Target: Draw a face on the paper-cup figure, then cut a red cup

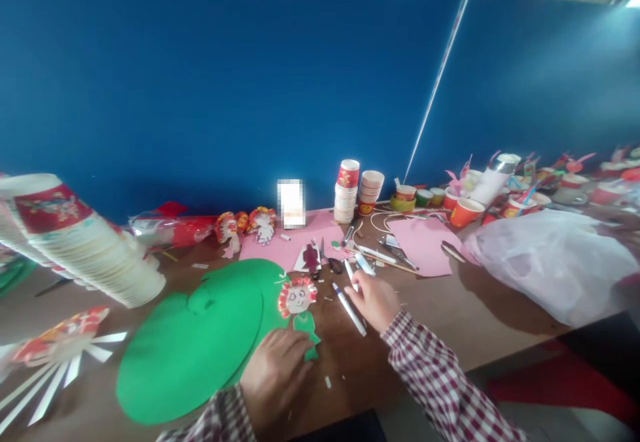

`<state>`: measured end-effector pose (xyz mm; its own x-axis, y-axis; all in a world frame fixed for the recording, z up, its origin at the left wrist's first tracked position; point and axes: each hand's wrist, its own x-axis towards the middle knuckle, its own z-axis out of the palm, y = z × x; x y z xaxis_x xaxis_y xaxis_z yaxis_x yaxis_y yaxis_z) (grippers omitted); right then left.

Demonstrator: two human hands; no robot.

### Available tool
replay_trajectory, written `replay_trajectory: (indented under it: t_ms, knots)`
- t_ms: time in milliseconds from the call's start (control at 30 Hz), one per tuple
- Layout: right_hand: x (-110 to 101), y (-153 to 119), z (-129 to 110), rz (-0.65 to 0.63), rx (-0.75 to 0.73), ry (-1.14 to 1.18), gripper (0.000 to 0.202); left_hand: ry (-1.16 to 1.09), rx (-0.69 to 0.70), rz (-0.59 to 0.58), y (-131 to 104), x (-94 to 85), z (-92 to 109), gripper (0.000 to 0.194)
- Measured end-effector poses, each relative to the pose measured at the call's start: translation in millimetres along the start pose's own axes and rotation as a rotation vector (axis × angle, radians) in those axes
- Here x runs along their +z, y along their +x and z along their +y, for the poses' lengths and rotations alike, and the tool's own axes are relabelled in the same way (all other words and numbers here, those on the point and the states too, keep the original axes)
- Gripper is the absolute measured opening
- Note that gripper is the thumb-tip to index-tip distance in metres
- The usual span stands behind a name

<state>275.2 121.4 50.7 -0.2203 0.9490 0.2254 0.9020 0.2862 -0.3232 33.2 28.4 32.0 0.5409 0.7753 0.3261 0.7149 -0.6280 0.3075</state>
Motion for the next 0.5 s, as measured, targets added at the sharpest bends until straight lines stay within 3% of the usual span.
replay_trajectory:
  t_ms: [133,333,500]
  knots:
    - [2.7,15.9,6.1,0.003,0.027,-0.102,0.01,0.006,-0.006,0.014,-4.8,3.1,6.6,0.031]
    - [12.3,25.6,11.6,-0.048,0.066,-0.082,0.005,0.056,-0.026,0.077,-9.8,8.1,2.4,0.028]
    - [19.0,23.9,14.8,0.003,0.11,-0.103,0.016,0.051,-0.003,0.082,-9.9,11.3,0.6,0.022]
